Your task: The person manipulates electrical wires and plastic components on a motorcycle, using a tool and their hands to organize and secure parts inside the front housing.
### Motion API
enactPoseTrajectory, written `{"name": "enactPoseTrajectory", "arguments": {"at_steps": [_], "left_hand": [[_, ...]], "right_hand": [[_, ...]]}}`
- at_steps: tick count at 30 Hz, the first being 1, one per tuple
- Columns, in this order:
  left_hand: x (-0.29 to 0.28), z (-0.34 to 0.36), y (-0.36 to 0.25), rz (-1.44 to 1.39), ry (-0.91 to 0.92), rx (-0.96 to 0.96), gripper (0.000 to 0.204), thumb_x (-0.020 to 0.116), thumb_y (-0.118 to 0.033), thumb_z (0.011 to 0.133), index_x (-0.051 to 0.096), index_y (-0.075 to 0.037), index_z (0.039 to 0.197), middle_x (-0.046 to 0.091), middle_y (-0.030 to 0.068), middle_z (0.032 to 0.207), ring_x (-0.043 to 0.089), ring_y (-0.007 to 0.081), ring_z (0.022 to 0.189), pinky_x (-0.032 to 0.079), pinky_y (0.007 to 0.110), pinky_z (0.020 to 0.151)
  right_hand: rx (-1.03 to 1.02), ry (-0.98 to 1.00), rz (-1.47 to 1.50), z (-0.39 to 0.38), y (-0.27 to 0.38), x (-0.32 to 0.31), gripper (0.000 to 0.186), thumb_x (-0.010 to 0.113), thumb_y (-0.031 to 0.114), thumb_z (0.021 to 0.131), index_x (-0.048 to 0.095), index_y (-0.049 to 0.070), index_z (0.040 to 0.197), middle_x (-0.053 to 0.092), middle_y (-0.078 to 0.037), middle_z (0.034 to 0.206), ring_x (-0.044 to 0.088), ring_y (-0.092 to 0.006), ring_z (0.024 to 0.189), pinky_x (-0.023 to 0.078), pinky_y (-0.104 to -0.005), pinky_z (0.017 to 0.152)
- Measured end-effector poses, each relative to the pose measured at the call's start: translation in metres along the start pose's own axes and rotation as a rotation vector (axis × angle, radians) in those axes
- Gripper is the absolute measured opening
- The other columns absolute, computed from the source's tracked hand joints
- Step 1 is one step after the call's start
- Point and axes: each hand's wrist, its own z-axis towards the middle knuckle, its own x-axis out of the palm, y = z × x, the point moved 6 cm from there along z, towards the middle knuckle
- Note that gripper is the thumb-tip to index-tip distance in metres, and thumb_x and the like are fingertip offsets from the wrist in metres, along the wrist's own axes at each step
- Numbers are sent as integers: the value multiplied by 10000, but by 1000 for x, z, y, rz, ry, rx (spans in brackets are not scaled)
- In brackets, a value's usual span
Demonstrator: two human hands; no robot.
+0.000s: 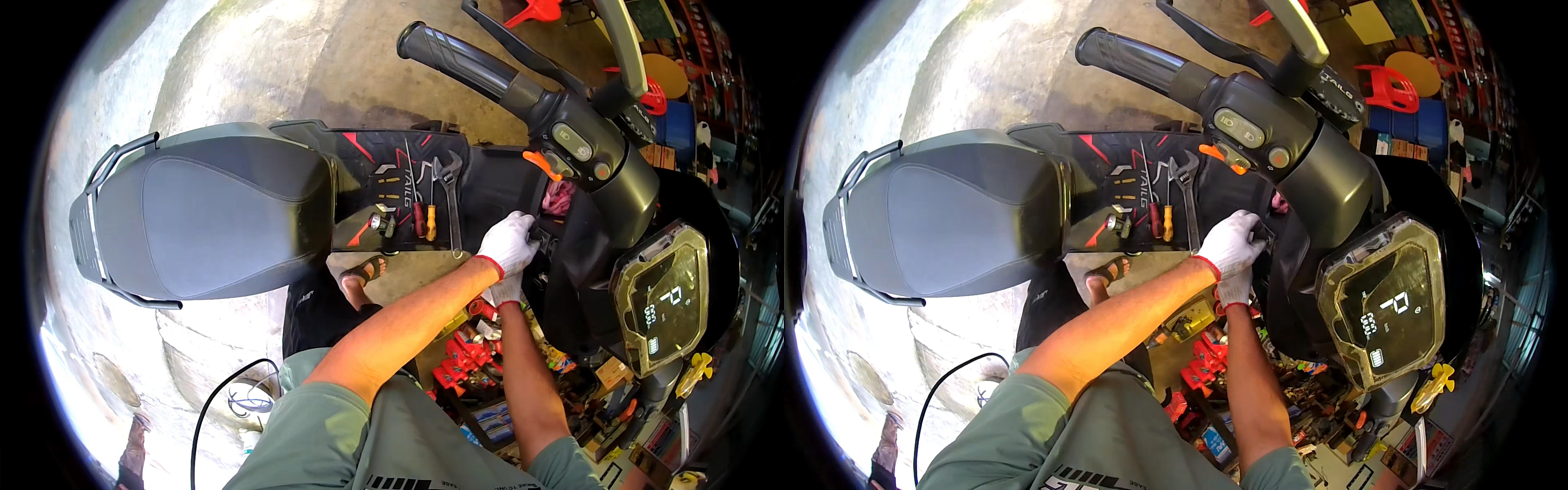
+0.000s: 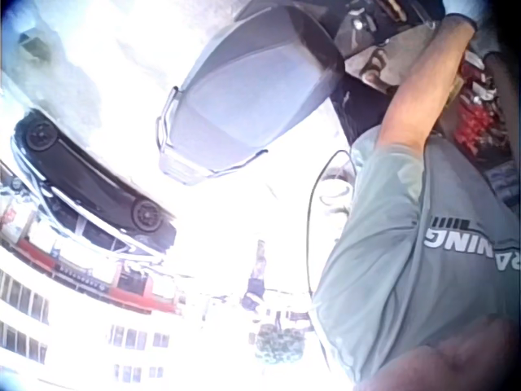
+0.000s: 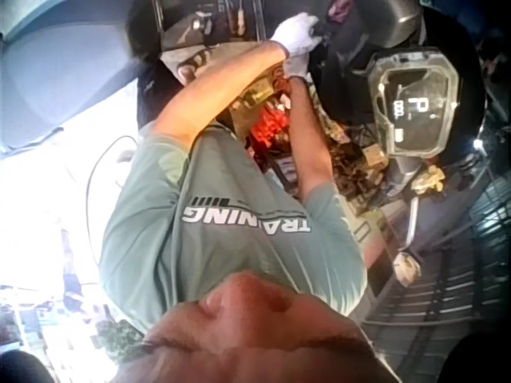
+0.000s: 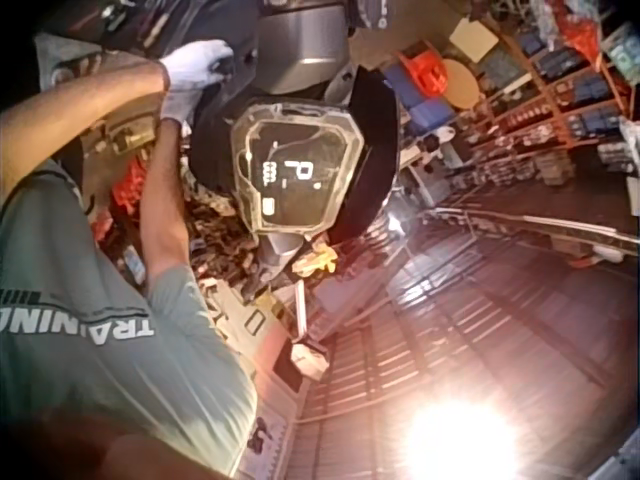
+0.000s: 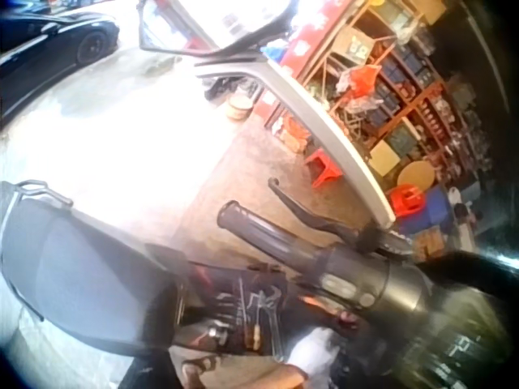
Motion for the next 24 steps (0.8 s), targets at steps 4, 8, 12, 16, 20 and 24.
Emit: {"name": "enactPoseTrajectory", "arguments": {"at_steps": [4,8,12,16,20,24], "left_hand": [[-2,-1,-3,10,-3,0,309,698,-231,798,646,-34,1031,618,181,1045,612,396,1013,501,456,889],[-1,0,-2,13,2,-8,301,690,-227,802,641,-30,1025,617,188,1038,610,396,1015,501,455,891],[-2,1,-1,16,4,19,298,683,-223,808,636,-23,1024,614,197,1023,607,397,1018,500,453,892],[-1,3,1,19,53,14,291,675,-226,817,634,-20,1019,609,199,1001,605,396,998,497,454,877],[-1,4,0,10,86,4,283,671,-234,827,632,-15,1003,604,194,988,605,391,972,494,454,860],[-3,4,-3,-15,75,4,285,671,-244,836,634,-13,999,603,190,986,608,383,964,496,447,852]], "right_hand": [[40,23,132,-4,-9,0,474,463,158,1026,340,30,1465,468,-121,1438,461,-207,1320,353,-302,1118],[114,28,346,-4,-6,-16,450,502,117,997,401,11,1422,536,-135,1369,523,-218,1255,391,-307,1076],[268,59,675,-12,7,-45,428,542,77,967,463,-8,1379,603,-150,1300,584,-228,1190,430,-311,1034],[457,18,910,-36,16,-80,366,529,14,931,546,-53,1290,669,-167,1201,637,-224,1102,451,-305,984],[495,11,1041,-63,22,-101,323,511,14,950,576,-60,1258,671,-132,1183,627,-189,1078,458,-309,957],[571,-131,1259,-87,31,-123,270,527,50,977,608,-38,1219,670,-45,1091,596,-103,927,474,-260,818]]}}
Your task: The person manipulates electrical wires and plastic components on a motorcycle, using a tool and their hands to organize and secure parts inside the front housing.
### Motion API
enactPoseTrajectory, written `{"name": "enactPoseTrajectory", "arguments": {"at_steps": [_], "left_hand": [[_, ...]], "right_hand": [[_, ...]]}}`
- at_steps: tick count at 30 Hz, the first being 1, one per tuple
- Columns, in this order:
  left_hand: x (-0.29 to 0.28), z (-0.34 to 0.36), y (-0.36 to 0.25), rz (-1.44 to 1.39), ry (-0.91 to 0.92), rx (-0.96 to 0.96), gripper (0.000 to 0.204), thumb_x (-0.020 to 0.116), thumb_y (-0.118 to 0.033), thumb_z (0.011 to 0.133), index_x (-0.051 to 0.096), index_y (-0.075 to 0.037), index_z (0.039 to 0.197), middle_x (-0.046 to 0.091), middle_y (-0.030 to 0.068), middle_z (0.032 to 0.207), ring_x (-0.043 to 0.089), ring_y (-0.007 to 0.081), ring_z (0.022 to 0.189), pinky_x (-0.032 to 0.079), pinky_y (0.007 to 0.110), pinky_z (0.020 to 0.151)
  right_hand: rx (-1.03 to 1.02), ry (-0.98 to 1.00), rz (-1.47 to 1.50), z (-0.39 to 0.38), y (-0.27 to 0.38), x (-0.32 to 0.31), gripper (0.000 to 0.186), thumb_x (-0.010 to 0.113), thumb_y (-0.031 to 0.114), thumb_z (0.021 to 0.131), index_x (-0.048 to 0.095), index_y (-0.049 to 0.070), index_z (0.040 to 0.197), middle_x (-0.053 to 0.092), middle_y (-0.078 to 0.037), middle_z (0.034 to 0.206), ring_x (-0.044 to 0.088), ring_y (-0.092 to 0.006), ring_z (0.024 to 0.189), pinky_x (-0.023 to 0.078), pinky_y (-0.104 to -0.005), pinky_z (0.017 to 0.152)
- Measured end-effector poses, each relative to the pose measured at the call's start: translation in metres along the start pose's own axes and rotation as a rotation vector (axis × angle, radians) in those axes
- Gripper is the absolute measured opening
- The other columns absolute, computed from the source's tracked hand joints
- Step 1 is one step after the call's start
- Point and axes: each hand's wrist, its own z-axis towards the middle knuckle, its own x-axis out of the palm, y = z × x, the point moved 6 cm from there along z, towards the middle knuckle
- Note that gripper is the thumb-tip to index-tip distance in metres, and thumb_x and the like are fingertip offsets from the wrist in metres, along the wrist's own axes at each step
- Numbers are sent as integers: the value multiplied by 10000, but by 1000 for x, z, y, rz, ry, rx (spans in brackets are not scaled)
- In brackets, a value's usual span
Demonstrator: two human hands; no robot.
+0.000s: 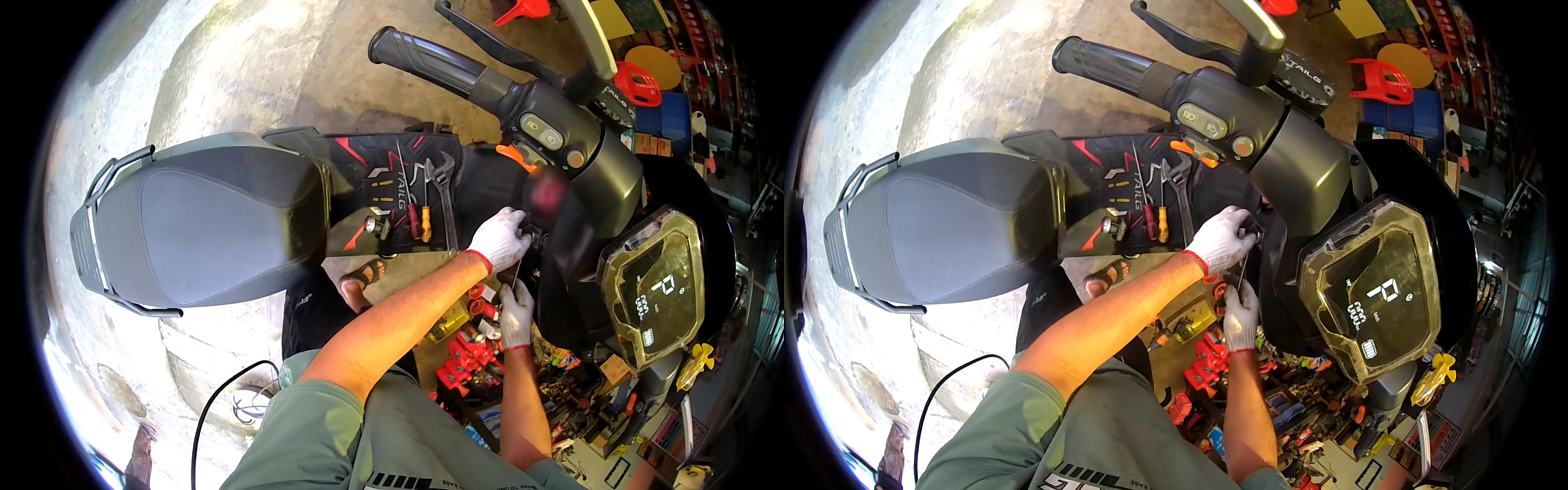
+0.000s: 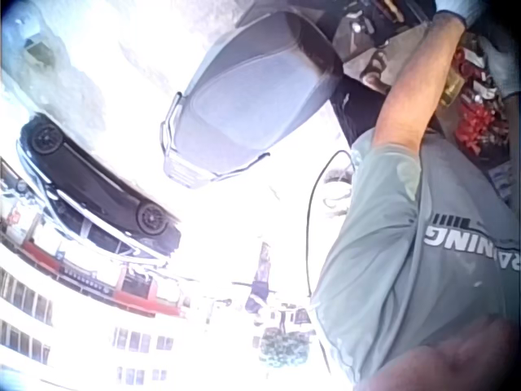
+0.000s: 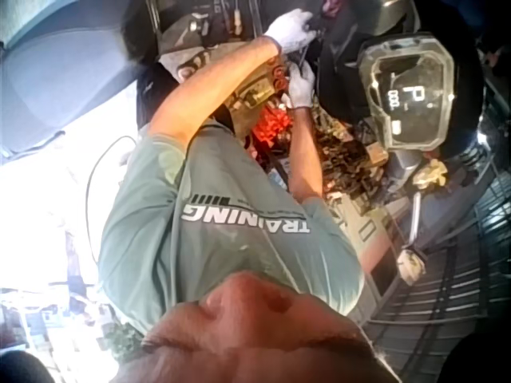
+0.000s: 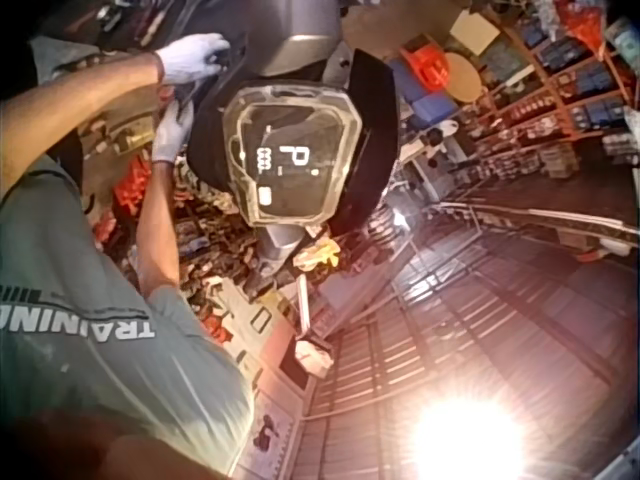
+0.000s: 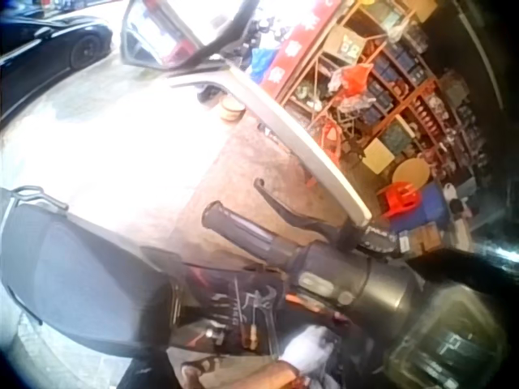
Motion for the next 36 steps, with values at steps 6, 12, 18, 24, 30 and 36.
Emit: {"name": "enactPoseTrajectory", "arguments": {"at_steps": [6,12,18,24,30,36], "left_hand": [[1,-1,0,-21,2,-11,294,668,-256,848,648,-19,1020,609,186,1019,620,374,962,503,443,857],[2,0,0,-43,7,-9,269,664,-255,847,663,-41,1011,617,183,1056,626,373,991,512,440,873],[2,1,-2,-56,22,-35,247,664,-243,839,668,-46,989,617,184,1059,628,374,990,513,438,876],[2,0,-3,-12,-34,-2,293,686,-219,824,656,-16,1033,607,203,1047,615,386,1001,504,436,884],[3,-3,-1,35,-90,24,288,670,-219,829,607,-35,1041,596,202,1085,617,407,1015,519,466,881],[5,-1,1,19,-62,6,333,690,-213,824,616,4,1065,600,215,1064,602,408,1016,496,457,883]], "right_hand": [[187,-165,284,-40,32,3,243,522,158,1019,617,38,1209,579,31,818,521,-91,709,457,-258,650],[277,-149,849,-49,33,15,234,476,220,1042,598,40,1128,489,2,726,464,-158,680,439,-363,736],[157,-265,560,-37,-9,-1,232,505,129,1023,593,8,1200,626,-22,922,568,-170,822,476,-345,818],[-92,-19,-61,35,-66,11,391,508,113,1009,504,-28,1373,593,-114,1303,538,-182,1191,397,-311,1050],[-631,-74,-808,113,-70,49,354,574,136,963,563,-8,1285,632,-151,1253,586,-257,1196,452,-337,1019],[-515,7,-901,101,-54,36,397,603,152,943,553,-11,1301,638,-145,1253,600,-273,1180,474,-348,998]]}}
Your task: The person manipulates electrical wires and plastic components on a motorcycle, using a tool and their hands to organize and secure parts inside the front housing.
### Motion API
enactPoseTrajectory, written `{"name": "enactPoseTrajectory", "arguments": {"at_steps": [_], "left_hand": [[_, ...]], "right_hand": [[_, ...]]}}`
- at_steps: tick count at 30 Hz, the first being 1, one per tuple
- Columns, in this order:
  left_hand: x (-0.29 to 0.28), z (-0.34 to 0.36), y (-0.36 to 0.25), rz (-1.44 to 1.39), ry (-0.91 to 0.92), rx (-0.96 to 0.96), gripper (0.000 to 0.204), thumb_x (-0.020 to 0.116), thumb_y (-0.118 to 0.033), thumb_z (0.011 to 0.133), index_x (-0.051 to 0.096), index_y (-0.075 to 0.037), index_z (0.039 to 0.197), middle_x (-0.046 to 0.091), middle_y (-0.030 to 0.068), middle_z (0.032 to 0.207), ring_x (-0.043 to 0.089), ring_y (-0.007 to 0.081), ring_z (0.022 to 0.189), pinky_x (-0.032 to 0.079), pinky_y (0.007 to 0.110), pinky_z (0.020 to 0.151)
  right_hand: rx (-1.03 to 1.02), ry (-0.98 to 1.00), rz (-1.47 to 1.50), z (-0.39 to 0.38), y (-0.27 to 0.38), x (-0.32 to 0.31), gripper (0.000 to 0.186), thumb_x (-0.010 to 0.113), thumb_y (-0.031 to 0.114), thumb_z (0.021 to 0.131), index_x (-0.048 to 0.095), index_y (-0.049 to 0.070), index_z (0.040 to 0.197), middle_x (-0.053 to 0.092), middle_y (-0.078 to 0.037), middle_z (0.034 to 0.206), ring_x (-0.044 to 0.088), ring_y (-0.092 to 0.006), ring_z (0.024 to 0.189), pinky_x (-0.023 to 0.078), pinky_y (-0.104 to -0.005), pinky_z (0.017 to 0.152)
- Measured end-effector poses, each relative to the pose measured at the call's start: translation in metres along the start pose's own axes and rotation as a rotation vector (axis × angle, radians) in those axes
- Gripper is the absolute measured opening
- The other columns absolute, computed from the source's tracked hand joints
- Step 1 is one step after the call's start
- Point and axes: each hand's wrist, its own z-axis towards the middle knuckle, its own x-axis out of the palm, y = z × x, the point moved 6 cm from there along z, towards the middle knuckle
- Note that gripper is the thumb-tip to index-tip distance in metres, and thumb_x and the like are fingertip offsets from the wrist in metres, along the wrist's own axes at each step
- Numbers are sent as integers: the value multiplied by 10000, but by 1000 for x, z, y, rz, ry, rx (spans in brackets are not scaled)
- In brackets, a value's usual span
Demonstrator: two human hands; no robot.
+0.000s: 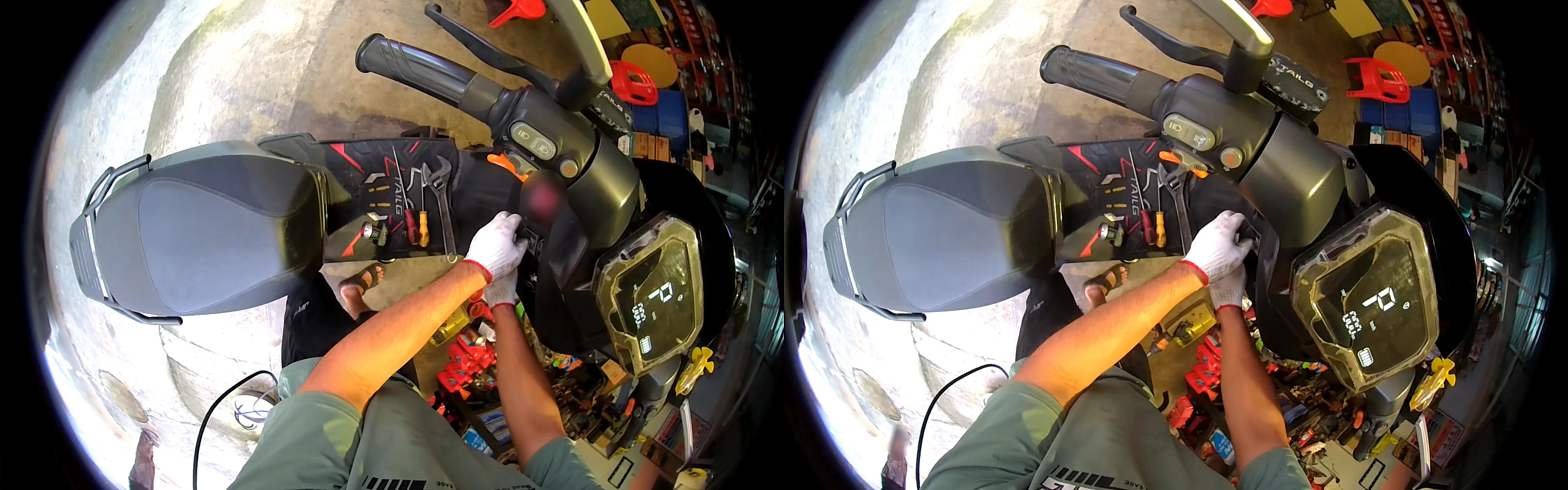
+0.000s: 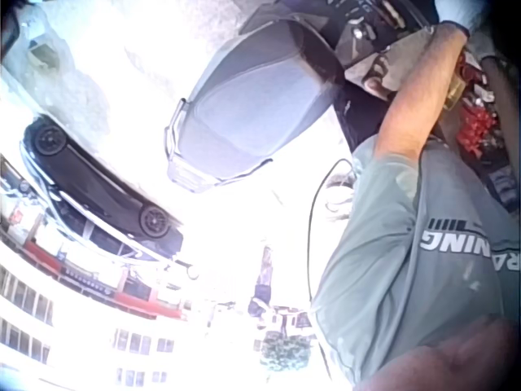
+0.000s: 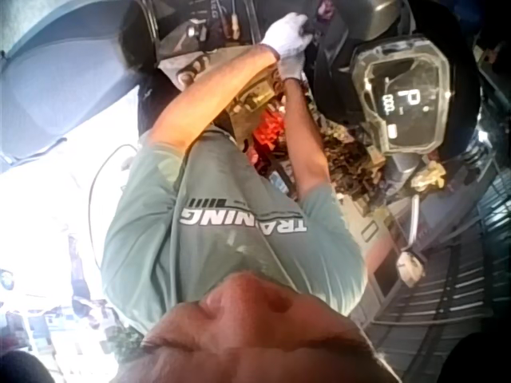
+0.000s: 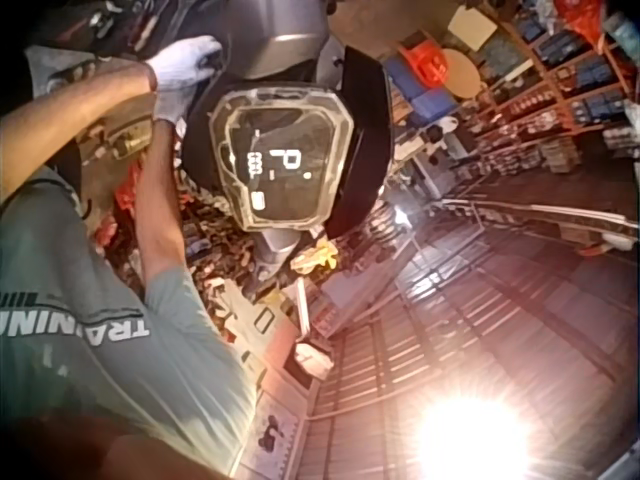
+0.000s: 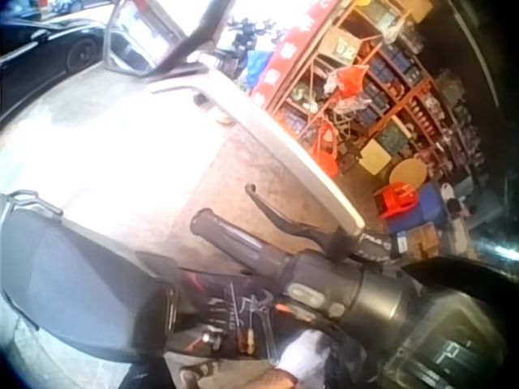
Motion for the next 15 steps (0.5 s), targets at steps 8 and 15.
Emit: {"name": "enactPoseTrajectory", "arguments": {"at_steps": [8,15], "left_hand": [[-1,4,4,8,50,12,327,705,-240,828,637,1,1037,606,218,1062,592,407,1040,479,458,912],[-2,4,5,-25,105,12,357,713,-253,835,641,10,1066,603,214,1071,601,392,1013,486,441,889]], "right_hand": [[348,74,638,-4,14,-25,381,562,-29,887,580,-37,1268,667,-106,1180,618,-187,1097,463,-311,959],[537,174,757,-35,15,-38,384,449,-72,911,583,-29,1269,668,-97,1141,616,-170,1046,466,-292,935]]}}
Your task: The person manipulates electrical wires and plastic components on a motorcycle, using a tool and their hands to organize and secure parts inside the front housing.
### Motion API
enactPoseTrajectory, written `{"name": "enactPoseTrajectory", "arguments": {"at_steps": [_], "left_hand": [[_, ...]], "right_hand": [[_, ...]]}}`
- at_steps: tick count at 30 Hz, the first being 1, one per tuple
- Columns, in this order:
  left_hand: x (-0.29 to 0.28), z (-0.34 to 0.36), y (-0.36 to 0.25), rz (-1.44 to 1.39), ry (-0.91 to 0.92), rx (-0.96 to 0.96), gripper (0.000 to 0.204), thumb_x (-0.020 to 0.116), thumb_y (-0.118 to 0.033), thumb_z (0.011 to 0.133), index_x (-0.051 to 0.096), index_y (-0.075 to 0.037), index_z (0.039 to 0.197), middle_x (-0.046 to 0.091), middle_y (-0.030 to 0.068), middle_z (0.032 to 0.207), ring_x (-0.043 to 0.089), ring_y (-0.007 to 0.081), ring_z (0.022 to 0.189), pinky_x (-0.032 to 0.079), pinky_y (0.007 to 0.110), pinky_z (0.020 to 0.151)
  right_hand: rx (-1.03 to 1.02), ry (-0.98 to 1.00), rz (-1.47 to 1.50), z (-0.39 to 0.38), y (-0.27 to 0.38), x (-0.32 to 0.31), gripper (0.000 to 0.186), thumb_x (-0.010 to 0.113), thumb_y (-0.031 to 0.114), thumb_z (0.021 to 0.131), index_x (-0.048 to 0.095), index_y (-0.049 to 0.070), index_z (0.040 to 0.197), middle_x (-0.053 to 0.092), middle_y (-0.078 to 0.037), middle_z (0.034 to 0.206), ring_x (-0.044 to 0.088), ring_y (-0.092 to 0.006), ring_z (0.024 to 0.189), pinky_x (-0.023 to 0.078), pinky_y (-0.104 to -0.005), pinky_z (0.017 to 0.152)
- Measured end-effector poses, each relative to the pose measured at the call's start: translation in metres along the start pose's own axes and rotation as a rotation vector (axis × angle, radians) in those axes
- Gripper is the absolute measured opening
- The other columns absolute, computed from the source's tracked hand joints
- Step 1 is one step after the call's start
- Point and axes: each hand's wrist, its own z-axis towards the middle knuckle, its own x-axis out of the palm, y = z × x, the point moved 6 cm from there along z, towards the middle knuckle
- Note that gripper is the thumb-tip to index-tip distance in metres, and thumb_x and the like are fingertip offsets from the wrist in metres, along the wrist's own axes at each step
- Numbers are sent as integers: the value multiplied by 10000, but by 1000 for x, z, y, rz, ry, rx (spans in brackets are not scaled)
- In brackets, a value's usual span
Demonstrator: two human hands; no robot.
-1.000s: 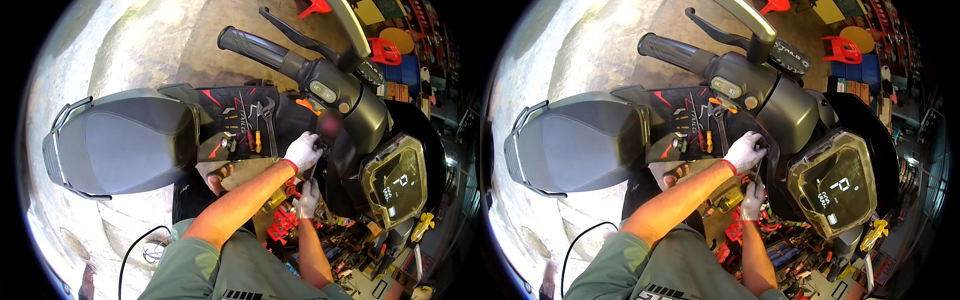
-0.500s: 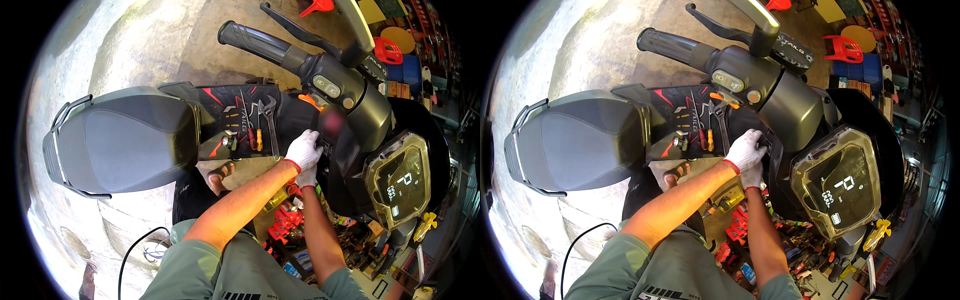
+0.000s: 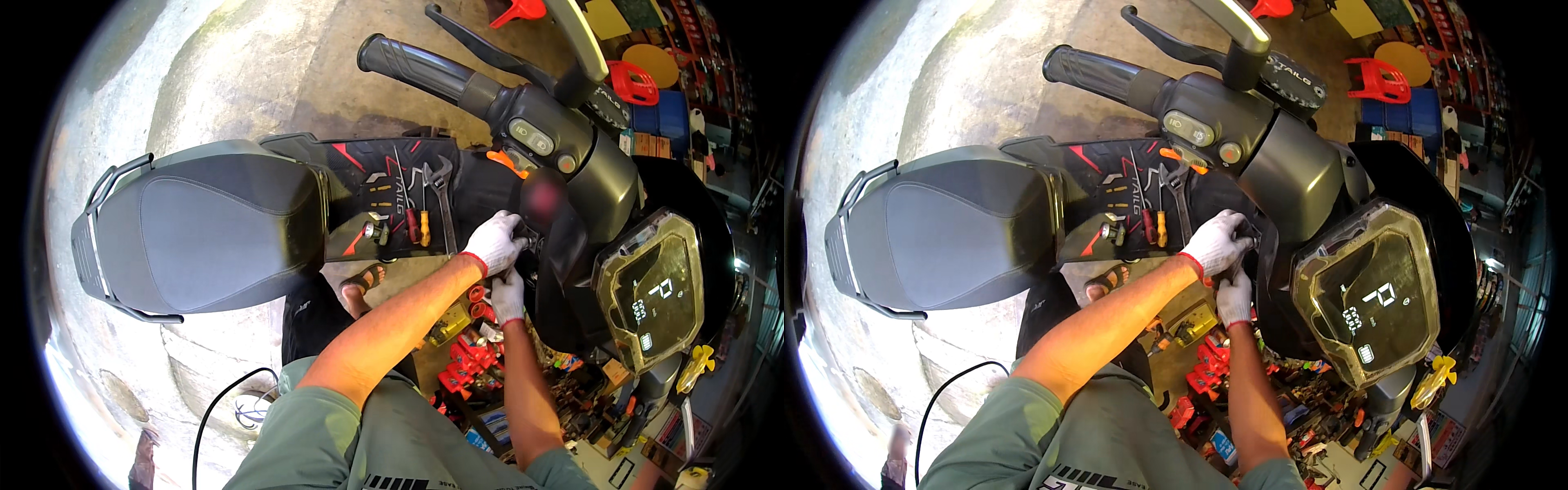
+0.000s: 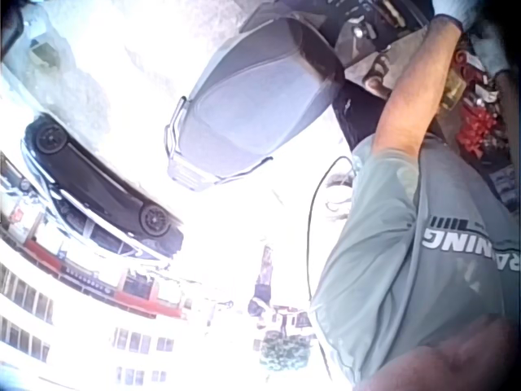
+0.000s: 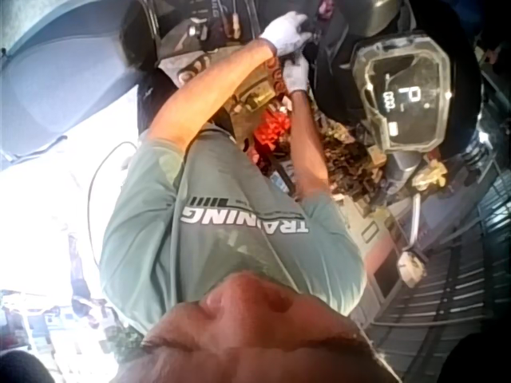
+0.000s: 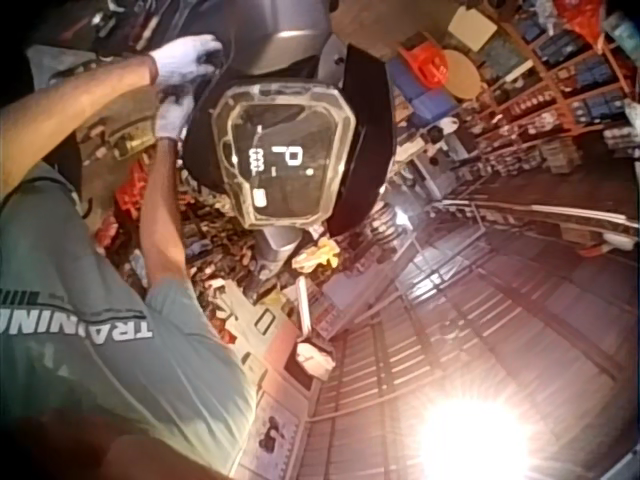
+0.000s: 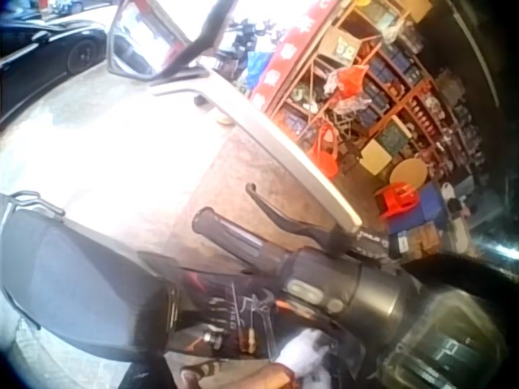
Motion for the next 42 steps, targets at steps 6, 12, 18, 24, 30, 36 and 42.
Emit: {"name": "enactPoseTrajectory", "arguments": {"at_steps": [6,12,18,24,30,36,42], "left_hand": [[-1,0,0,-30,18,-25,386,713,-260,850,637,17,1109,600,205,1079,611,381,988,496,432,870],[1,-2,-1,-7,-33,-32,372,701,-257,857,631,24,1092,596,203,1029,614,369,926,503,438,822],[1,-6,-1,-138,-136,-152,374,719,-231,845,575,-3,1104,631,207,997,631,378,931,510,447,828],[26,-4,22,-135,-76,-268,424,708,-239,858,555,2,1171,658,221,1079,651,367,1019,517,427,890],[41,-6,36,-315,-41,-203,389,706,-230,855,596,11,1141,671,212,1065,653,352,1002,511,404,885],[30,-2,31,-378,-69,-83,412,692,-209,830,616,57,1136,678,217,1056,658,318,998,505,381,889],[31,-1,34,-468,-111,-93,378,629,-150,800,632,57,1116,702,207,985,674,279,907,511,364,844]], "right_hand": [[60,-120,286,-72,31,-9,352,465,-10,942,586,11,1271,649,-22,924,586,-108,736,478,-244,657],[271,-149,824,-112,50,-9,324,485,110,986,558,108,1302,609,-24,841,530,-115,613,390,-241,506],[275,-189,1165,-109,43,-2,251,470,152,1014,562,53,1225,555,-38,844,397,-135,594,325,-274,530],[248,-195,1223,-113,48,0,186,462,203,1044,535,32,1022,514,-40,858,375,-128,618,330,-266,542],[339,-158,1207,-119,57,3,221,502,237,1014,544,25,968,497,-48,828,385,-145,614,334,-282,571],[318,-193,1254,-120,58,0,230,435,197,1052,541,12,966,563,-55,860,412,-142,627,352,-283,562],[244,-154,1161,-126,56,0,187,501,184,1016,572,45,1118,582,-60,875,414,-126,598,357,-273,548]]}}
